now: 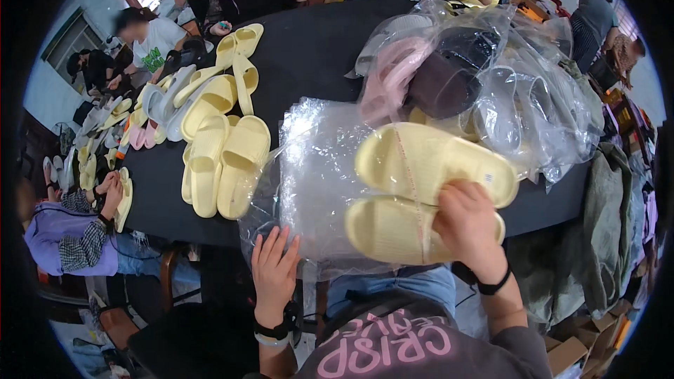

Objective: The person places pairs of plastic slippers into clear plastic bags on a table. They handle yellow, pink, black, and white slippers, placing each pair into a bag and setting it aside. Other people are visible in the background performing similar tasks.

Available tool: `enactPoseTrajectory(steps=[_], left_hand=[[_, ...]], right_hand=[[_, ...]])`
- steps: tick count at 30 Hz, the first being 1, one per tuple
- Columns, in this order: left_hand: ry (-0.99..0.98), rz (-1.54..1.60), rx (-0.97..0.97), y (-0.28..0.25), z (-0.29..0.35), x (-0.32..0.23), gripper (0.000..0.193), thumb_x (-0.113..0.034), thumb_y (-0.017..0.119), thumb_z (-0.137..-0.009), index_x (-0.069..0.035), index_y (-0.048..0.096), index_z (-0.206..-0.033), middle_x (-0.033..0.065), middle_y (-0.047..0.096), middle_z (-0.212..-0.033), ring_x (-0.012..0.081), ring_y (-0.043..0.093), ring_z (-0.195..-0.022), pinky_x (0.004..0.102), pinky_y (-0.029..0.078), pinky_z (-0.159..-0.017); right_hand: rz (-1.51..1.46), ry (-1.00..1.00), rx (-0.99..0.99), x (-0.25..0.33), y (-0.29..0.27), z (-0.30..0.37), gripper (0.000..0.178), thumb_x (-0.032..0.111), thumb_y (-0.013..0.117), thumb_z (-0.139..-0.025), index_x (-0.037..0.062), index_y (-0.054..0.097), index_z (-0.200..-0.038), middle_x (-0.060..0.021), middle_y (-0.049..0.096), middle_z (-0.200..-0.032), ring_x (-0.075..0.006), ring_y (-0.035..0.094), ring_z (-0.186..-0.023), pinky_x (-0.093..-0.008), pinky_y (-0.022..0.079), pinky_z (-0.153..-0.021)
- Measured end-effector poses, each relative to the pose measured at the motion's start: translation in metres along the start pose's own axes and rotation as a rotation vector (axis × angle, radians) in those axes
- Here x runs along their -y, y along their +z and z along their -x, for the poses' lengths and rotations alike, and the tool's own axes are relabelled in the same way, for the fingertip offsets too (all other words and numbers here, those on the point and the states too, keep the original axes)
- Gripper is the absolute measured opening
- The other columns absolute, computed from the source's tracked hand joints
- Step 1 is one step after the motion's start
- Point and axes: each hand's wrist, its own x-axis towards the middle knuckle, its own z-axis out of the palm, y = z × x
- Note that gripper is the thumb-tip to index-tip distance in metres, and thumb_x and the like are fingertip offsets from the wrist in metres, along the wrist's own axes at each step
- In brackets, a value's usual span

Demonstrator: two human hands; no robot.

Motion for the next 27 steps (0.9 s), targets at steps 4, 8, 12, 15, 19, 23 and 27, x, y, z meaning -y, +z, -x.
enactPoseTrajectory(steps=[4, 8, 12, 15, 19, 23, 27], left_hand=[[0.005, -0.046, -0.114, -0.009, -0.022, -0.016, 0.033, -0.014, 0.062, -0.092, -0.008, 0.067, -0.124, 0.0109, 0.06, -0.138, 0.0304, 0.052, -0.132, 0.0491, 0.032, -0.114], [0.013, -0.091, -0.259, -0.013, -0.042, -0.031, 0.033, -0.015, 0.053, -0.097, 0.0, 0.065, -0.124, 0.0172, 0.058, -0.139, 0.0365, 0.049, -0.134, 0.0545, 0.03, -0.114], [0.359, 0.047, -0.031, 0.02, -0.072, -0.053, 0.038, -0.012, 0.057, -0.091, -0.012, 0.065, -0.128, 0.0135, 0.058, -0.139, 0.0315, 0.051, -0.132, 0.0535, 0.032, -0.113], [0.358, -0.026, 0.114, 0.033, -0.053, -0.053, 0.046, -0.012, 0.058, -0.088, -0.014, 0.06, -0.134, 0.0143, 0.055, -0.142, 0.0317, 0.049, -0.134, 0.0548, 0.032, -0.113], [0.396, 0.022, 0.228, 0.059, -0.062, -0.068, 0.052, -0.015, 0.058, -0.088, -0.015, 0.055, -0.14, 0.0167, 0.051, -0.146, 0.0346, 0.046, -0.136, 0.0581, 0.028, -0.114], [0.259, -0.099, 0.276, 0.053, -0.032, -0.05, 0.056, -0.018, 0.058, -0.089, -0.015, 0.05, -0.145, 0.019, 0.047, -0.148, 0.0373, 0.045, -0.137, 0.0619, 0.026, -0.114], [0.342, -0.007, 0.234, 0.072, -0.042, -0.06, 0.051, -0.024, 0.058, -0.093, -0.014, 0.051, -0.143, 0.0191, 0.045, -0.15, 0.0372, 0.043, -0.138, 0.0622, 0.03, -0.111]], right_hand=[[-0.013, 0.346, -0.158, -0.021, -0.043, 0.05, 0.033, -0.001, 0.069, -0.065, -0.0017, 0.065, -0.098, -0.0143, 0.065, -0.093, -0.0345, 0.063, -0.091, -0.0394, 0.05, -0.077], [-0.878, 0.787, -0.691, -0.005, -0.049, 0.092, 0.039, 0.004, 0.071, -0.082, -0.0047, 0.06, -0.118, -0.0107, 0.066, -0.109, -0.0194, 0.063, -0.099, -0.0298, 0.048, -0.088], [-1.164, 0.891, -0.864, 0.018, -0.055, 0.107, 0.037, 0.005, 0.07, -0.083, -0.004, 0.06, -0.117, -0.011, 0.065, -0.106, -0.0202, 0.063, -0.097, -0.0304, 0.048, -0.085], [-1.456, 0.872, -0.669, 0.019, -0.034, 0.099, 0.034, 0.005, 0.069, -0.083, -0.003, 0.059, -0.114, -0.0113, 0.064, -0.103, -0.0212, 0.062, -0.093, -0.0312, 0.047, -0.081], [-1.478, 0.868, -0.581, 0.024, -0.041, 0.099, 0.031, 0.005, 0.069, -0.084, -0.0021, 0.059, -0.112, -0.0116, 0.062, -0.1, -0.0222, 0.061, -0.09, -0.0319, 0.047, -0.077], [-1.583, 0.739, -0.27, 0.027, -0.023, 0.068, 0.028, 0.005, 0.068, -0.084, -0.0012, 0.059, -0.11, -0.0119, 0.061, -0.096, -0.0232, 0.06, -0.086, -0.0327, 0.047, -0.073], [-1.411, 0.621, -0.094, 0.031, -0.04, 0.049, 0.025, 0.005, 0.067, -0.084, -0.0002, 0.058, -0.107, -0.0122, 0.06, -0.093, -0.0242, 0.059, -0.083, -0.0335, 0.047, -0.069]])
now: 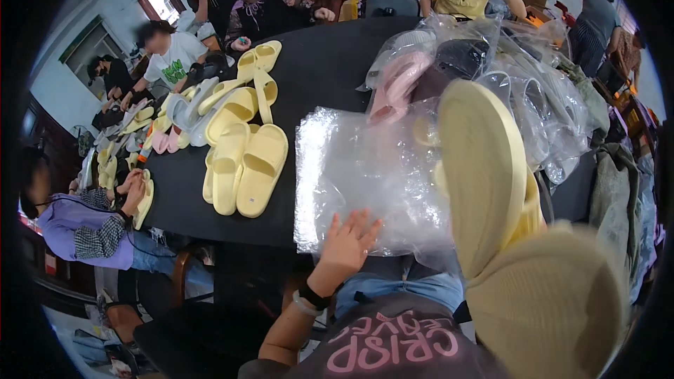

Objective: The person places pairs of plastic slippers into clear plastic bags on a table. They handle yellow, pink, black, and white slippers, placing each pair into a bag and setting it aside. Other people are visible in the background performing similar tasks.

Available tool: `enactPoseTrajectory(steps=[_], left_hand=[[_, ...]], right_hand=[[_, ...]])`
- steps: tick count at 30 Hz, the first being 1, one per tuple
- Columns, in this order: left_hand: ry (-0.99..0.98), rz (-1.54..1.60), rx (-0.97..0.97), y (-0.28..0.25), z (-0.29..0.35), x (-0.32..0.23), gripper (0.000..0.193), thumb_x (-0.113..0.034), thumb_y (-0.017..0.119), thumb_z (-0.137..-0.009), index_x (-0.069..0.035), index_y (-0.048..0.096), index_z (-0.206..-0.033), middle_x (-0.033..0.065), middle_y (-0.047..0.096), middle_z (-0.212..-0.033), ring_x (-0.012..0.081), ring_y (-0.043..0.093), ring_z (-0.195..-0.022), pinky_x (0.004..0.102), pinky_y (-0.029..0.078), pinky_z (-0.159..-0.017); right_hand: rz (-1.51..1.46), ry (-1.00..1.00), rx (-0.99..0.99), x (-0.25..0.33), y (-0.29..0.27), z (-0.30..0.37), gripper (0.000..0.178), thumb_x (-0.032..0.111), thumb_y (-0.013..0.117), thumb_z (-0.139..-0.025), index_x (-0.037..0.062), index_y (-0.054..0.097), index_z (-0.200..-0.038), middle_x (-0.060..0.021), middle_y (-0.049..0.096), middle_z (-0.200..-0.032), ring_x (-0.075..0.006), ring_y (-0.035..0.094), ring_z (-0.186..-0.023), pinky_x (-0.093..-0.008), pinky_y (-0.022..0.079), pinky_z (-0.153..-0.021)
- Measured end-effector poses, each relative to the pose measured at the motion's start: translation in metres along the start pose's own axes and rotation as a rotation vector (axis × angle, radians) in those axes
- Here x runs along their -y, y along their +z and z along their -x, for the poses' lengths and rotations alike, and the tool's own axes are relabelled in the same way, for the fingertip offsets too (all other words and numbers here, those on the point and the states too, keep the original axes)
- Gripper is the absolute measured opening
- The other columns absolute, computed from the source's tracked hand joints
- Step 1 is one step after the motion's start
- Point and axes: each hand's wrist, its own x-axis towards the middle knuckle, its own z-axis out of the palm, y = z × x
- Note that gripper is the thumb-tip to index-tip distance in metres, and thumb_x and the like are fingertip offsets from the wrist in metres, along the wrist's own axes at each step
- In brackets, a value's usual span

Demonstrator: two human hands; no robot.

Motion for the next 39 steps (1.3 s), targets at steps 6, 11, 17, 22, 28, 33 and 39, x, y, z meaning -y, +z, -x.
enactPoseTrajectory(steps=[6, 11, 17, 22, 28, 33, 39], left_hand=[[0.007, 0.051, -0.149, 0.033, 0.012, 0.013, 0.055, -0.029, 0.057, -0.094, -0.014, 0.048, -0.146, 0.0176, 0.046, -0.149, 0.0338, 0.046, -0.137, 0.0582, 0.035, -0.111], [-0.115, -0.028, -0.011, -0.008, 0.008, 0.008, 0.052, -0.033, 0.067, -0.087, -0.013, 0.058, -0.135, 0.0176, 0.053, -0.14, 0.0362, 0.043, -0.137, 0.0631, 0.021, -0.116], [-0.3, 0.081, -0.018, -0.018, 0.027, 0.027, 0.069, -0.039, 0.07, -0.085, -0.014, 0.049, -0.146, 0.0177, 0.043, -0.151, 0.0349, 0.037, -0.143, 0.0589, 0.018, -0.119], [-0.259, 0.026, 0.031, -0.01, 0.039, 0.036, 0.069, -0.05, 0.065, -0.088, -0.015, 0.049, -0.145, 0.0176, 0.046, -0.149, 0.0361, 0.038, -0.142, 0.0589, 0.019, -0.118], [-0.235, 0.335, -0.072, -0.001, 0.029, 0.031, 0.048, -0.041, 0.066, -0.088, -0.016, 0.064, -0.13, 0.0105, 0.061, -0.135, 0.0317, 0.05, -0.133, 0.0589, 0.018, -0.119], [-0.231, 0.09, 0.033, -0.024, 0.026, 0.03, 0.064, -0.052, 0.073, -0.081, -0.011, 0.064, -0.129, 0.0135, 0.06, -0.135, 0.0364, 0.047, -0.134, 0.0565, 0.016, -0.121], [-0.3, 0.385, 0.005, -0.057, 0.036, 0.037, 0.046, -0.035, 0.084, -0.073, -0.005, 0.07, -0.106, 0.0163, 0.063, -0.125, 0.0364, 0.052, -0.127, 0.0501, 0.035, -0.111]], right_hand=[[0.69, -0.313, 0.204, -0.007, 0.041, -0.041, 0.021, 0.005, 0.066, -0.085, 0.0012, 0.058, -0.104, -0.0127, 0.057, -0.088, -0.0257, 0.058, -0.077, -0.0347, 0.046, -0.063], [1.378, -0.442, -0.104, -0.084, 0.018, -0.065, 0.02, 0.012, 0.07, -0.08, 0.0058, 0.054, -0.089, -0.0107, 0.061, -0.082, -0.0303, 0.062, -0.081, -0.0423, 0.051, -0.064], [1.46, -0.328, -0.116, -0.112, -0.006, -0.057, 0.022, 0.013, 0.072, -0.076, 0.007, 0.056, -0.09, -0.008, 0.063, -0.084, -0.0277, 0.064, -0.084, -0.041, 0.054, -0.064], [1.342, -0.339, -0.078, -0.099, 0.004, -0.055, 0.021, 0.014, 0.072, -0.078, 0.007, 0.057, -0.09, -0.0078, 0.063, -0.084, -0.0274, 0.063, -0.083, -0.0399, 0.053, -0.064], [1.164, -0.476, 0.029, -0.048, 0.045, -0.058, 0.023, 0.018, 0.072, -0.081, 0.0049, 0.055, -0.089, -0.0103, 0.061, -0.082, -0.0282, 0.062, -0.081, -0.0383, 0.052, -0.065], [1.213, -0.482, 0.004, -0.114, 0.037, -0.087, 0.021, 0.018, 0.07, -0.083, 0.0051, 0.055, -0.09, -0.0105, 0.061, -0.082, -0.0282, 0.062, -0.083, -0.0378, 0.052, -0.068], [0.886, -0.331, 0.086, -0.115, 0.011, -0.064, 0.043, 0.007, 0.071, -0.081, -0.0006, 0.057, -0.121, -0.0193, 0.064, -0.109, -0.0358, 0.062, -0.104, -0.0416, 0.051, -0.088]])
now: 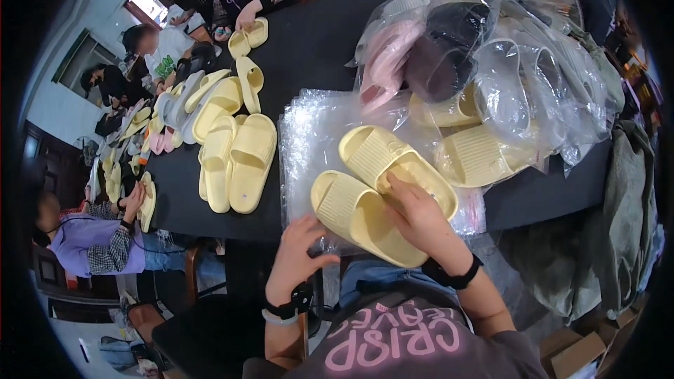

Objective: The person places pairs of plastic slippers into clear plastic bags on a table. They handle yellow, pink, black, and white slippers, placing each pair into a bag and setting it aside. Other people are visible in the background performing similar tasks.

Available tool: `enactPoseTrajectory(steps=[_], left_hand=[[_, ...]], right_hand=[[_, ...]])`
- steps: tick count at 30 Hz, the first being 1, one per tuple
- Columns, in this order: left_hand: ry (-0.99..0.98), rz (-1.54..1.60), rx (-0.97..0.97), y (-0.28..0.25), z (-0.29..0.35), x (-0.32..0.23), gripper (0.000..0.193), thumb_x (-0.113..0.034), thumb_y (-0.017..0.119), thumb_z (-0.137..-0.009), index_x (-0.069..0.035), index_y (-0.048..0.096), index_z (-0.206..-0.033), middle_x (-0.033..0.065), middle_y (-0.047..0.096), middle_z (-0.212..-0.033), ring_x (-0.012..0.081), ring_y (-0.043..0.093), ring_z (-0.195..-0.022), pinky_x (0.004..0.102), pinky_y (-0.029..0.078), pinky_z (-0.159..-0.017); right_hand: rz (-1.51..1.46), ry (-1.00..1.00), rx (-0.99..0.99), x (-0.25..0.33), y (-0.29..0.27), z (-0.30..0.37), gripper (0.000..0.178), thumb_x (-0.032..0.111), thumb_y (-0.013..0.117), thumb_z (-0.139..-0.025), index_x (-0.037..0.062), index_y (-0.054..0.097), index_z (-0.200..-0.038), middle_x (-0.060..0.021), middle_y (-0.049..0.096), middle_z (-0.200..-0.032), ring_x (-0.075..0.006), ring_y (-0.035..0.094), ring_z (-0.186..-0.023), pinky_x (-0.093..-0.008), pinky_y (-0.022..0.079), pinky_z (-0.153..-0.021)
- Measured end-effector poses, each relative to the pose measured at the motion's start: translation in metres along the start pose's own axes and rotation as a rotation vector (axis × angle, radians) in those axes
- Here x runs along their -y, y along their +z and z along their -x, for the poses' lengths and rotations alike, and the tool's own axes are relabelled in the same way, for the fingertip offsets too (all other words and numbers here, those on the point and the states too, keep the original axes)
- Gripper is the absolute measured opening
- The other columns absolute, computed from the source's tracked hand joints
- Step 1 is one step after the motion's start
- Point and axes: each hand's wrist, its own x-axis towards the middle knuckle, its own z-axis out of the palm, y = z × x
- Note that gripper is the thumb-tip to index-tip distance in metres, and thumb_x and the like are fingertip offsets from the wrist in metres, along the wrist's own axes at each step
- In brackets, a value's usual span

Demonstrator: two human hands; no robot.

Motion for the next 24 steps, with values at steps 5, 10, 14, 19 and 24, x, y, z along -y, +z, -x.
enactPoseTrajectory(steps=[5, 10, 14, 19, 24], left_hand=[[-0.094, 0.28, -0.089, -0.033, -0.015, -0.054, 0.023, -0.012, 0.071, -0.085, -0.004, 0.067, -0.107, 0.0147, 0.066, -0.099, 0.0314, 0.065, -0.092, 0.0399, 0.052, -0.079], [0.059, -0.088, 0.038, 0.017, -0.062, -0.111, 0.058, -0.031, 0.064, -0.094, -0.004, 0.048, -0.142, 0.0173, 0.061, -0.099, 0.0315, 0.064, -0.087, 0.0428, 0.053, -0.07], [-0.055, -0.499, -0.042, 0.05, -0.09, -0.102, 0.059, -0.039, 0.065, -0.092, -0.004, 0.052, -0.138, 0.016, 0.058, -0.09, 0.0338, 0.062, -0.083, 0.0427, 0.052, -0.067], [-0.077, -0.435, -0.128, 0.035, -0.09, -0.086, 0.044, -0.037, 0.066, -0.091, -0.004, 0.061, -0.121, 0.0152, 0.058, -0.087, 0.0335, 0.062, -0.084, 0.0434, 0.051, -0.068], [-0.215, -0.379, -0.169, -0.028, -0.056, -0.052, 0.036, -0.027, 0.068, -0.09, -0.003, 0.063, -0.116, 0.0158, 0.06, -0.091, 0.0338, 0.061, -0.086, 0.0446, 0.049, -0.075]], right_hand=[[0.18, -0.015, -0.127, -0.024, -0.037, 0.025, 0.055, 0.007, 0.07, -0.084, 0.0, 0.052, -0.136, -0.0202, 0.058, -0.13, -0.0393, 0.054, -0.121, -0.0455, 0.043, -0.103], [0.091, 0.118, -0.119, -0.046, -0.036, 0.034, 0.051, 0.02, 0.059, -0.095, -0.0027, 0.047, -0.139, -0.0251, 0.053, -0.136, -0.0418, 0.051, -0.125, -0.0471, 0.038, -0.108], [-0.092, 0.182, -0.122, -0.056, -0.031, 0.042, 0.057, 0.033, 0.048, -0.1, -0.004, 0.044, -0.142, -0.0265, 0.053, -0.137, -0.043, 0.051, -0.125, -0.0479, 0.037, -0.107], [0.091, 0.06, -0.042, -0.06, -0.032, 0.043, 0.049, 0.033, 0.045, -0.099, 0.0004, 0.055, -0.135, -0.0226, 0.059, -0.133, -0.0412, 0.053, -0.123, -0.0488, 0.037, -0.107], [0.258, 0.027, 0.008, -0.056, -0.027, 0.043, 0.043, 0.033, 0.059, -0.093, 0.0063, 0.063, -0.127, -0.0157, 0.058, -0.136, -0.0349, 0.052, -0.126, -0.047, 0.035, -0.107]])
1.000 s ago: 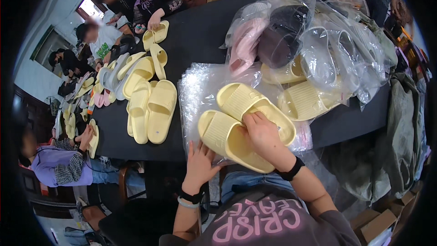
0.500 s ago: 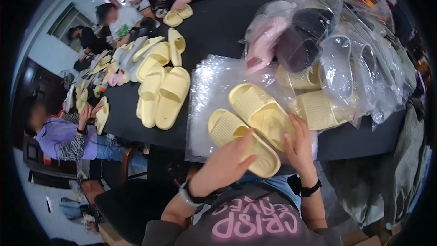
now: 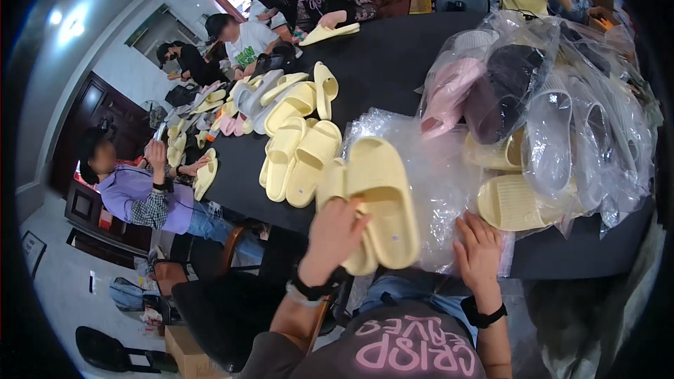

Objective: The person places pairs of plastic slippers into clear plastic bags on a table. They handle yellow, pink, black, and white slippers, placing each pair into a bag and setting it aside. Other people are visible in the background performing similar tasks.

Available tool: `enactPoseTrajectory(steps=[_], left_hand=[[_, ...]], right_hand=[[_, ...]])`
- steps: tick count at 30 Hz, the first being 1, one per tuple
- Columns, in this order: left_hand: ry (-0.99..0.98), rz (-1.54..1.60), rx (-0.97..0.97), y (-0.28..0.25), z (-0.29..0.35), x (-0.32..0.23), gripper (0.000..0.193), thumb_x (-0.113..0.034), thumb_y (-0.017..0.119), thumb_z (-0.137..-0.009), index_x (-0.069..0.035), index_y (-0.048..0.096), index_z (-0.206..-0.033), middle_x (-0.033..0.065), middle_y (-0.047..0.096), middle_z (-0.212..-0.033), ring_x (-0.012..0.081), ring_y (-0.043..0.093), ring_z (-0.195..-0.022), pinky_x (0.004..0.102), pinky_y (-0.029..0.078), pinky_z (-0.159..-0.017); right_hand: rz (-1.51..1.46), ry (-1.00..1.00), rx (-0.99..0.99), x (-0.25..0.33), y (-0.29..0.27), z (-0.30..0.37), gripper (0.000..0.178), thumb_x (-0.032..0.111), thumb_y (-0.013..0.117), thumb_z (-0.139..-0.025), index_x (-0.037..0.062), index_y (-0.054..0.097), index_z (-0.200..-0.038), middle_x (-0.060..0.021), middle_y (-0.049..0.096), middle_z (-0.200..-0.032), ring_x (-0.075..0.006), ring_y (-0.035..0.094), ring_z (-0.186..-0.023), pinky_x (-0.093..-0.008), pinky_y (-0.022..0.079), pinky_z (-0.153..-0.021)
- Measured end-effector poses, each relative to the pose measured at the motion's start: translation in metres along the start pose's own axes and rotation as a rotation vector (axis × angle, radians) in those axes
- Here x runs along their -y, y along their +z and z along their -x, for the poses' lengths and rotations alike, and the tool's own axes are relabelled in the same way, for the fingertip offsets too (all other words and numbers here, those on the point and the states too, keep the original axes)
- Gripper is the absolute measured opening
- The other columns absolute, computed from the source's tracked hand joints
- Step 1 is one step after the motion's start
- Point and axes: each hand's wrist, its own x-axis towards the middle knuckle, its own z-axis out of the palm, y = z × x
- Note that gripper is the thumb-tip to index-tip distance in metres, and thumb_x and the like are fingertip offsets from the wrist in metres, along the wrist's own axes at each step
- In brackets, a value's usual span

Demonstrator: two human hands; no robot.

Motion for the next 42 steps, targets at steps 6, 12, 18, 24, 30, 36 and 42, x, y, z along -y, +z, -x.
enactPoseTrajectory(steps=[6, 12, 18, 24, 30, 36, 42], left_hand=[[-0.273, 0.132, -0.193, -0.025, 0.011, 0.151, 0.022, -0.014, 0.07, -0.088, -0.002, 0.066, -0.107, 0.0175, 0.066, -0.099, 0.0357, 0.064, -0.094, 0.0404, 0.051, -0.08], [-0.379, 0.076, -0.359, -0.027, -0.001, 0.328, 0.024, -0.022, 0.072, -0.091, -0.006, 0.073, -0.108, 0.0183, 0.072, -0.097, 0.0302, 0.071, -0.09, 0.0362, 0.054, -0.078], [-0.494, 0.015, -0.363, 0.0, -0.025, 0.484, 0.02, -0.012, 0.066, -0.083, -0.003, 0.075, -0.097, 0.0174, 0.074, -0.09, 0.0295, 0.071, -0.088, 0.0366, 0.053, -0.083], [-0.372, -0.402, -0.519, 0.006, -0.018, 0.559, 0.024, -0.003, 0.063, -0.078, 0.005, 0.068, -0.1, 0.0277, 0.066, -0.102, 0.0441, 0.062, -0.103, 0.0465, 0.048, -0.091], [-0.124, 0.118, -0.501, 0.044, -0.029, 0.302, 0.056, -0.015, 0.068, -0.091, -0.002, 0.048, -0.142, 0.0291, 0.033, -0.151, 0.0442, 0.029, -0.142, 0.0495, 0.026, -0.116], [0.235, 0.231, 0.046, 0.026, 0.0, 0.116, 0.047, -0.024, 0.064, -0.092, -0.012, 0.058, -0.137, 0.0151, 0.045, -0.15, 0.0376, 0.036, -0.142, 0.0499, 0.024, -0.117], [0.362, -0.002, 0.183, 0.068, -0.007, 0.078, 0.053, -0.036, 0.06, -0.094, -0.014, 0.053, -0.143, 0.0155, 0.043, -0.152, 0.0401, 0.03, -0.145, 0.0558, 0.018, -0.12]], right_hand=[[0.089, 0.005, 0.005, 0.001, 0.002, 0.001, 0.049, 0.034, 0.069, -0.085, 0.0081, 0.064, -0.126, -0.0131, 0.056, -0.138, -0.0328, 0.049, -0.129, -0.0474, 0.033, -0.108], [0.137, -0.004, 0.014, 0.005, 0.006, 0.0, 0.049, 0.032, 0.069, -0.085, 0.0086, 0.064, -0.127, -0.0129, 0.057, -0.138, -0.0331, 0.05, -0.127, -0.0476, 0.033, -0.109], [0.151, 0.001, 0.022, 0.009, 0.006, -0.004, 0.049, 0.031, 0.069, -0.085, 0.0092, 0.063, -0.128, -0.0124, 0.057, -0.138, -0.033, 0.05, -0.127, -0.0467, 0.034, -0.109], [0.106, 0.0, 0.043, 0.012, 0.003, -0.009, 0.043, 0.033, 0.067, -0.088, 0.013, 0.067, -0.126, -0.011, 0.058, -0.137, -0.0324, 0.051, -0.126, -0.0454, 0.035, -0.107], [0.19, 0.011, 0.015, 0.012, 0.003, -0.003, 0.032, 0.024, 0.068, -0.088, 0.0193, 0.073, -0.119, -0.0126, 0.06, -0.133, -0.0321, 0.056, -0.121, -0.0436, 0.041, -0.102], [0.148, 0.035, -0.03, 0.008, -0.011, -0.002, 0.03, 0.018, 0.066, -0.089, 0.0146, 0.073, -0.118, -0.0174, 0.062, -0.129, -0.0327, 0.061, -0.114, -0.0443, 0.045, -0.098], [-0.03, 0.134, -0.04, 0.007, -0.049, -0.003, 0.03, 0.014, 0.063, -0.091, 0.0076, 0.067, -0.121, -0.0199, 0.057, -0.137, -0.0351, 0.06, -0.118, -0.0449, 0.047, -0.1]])
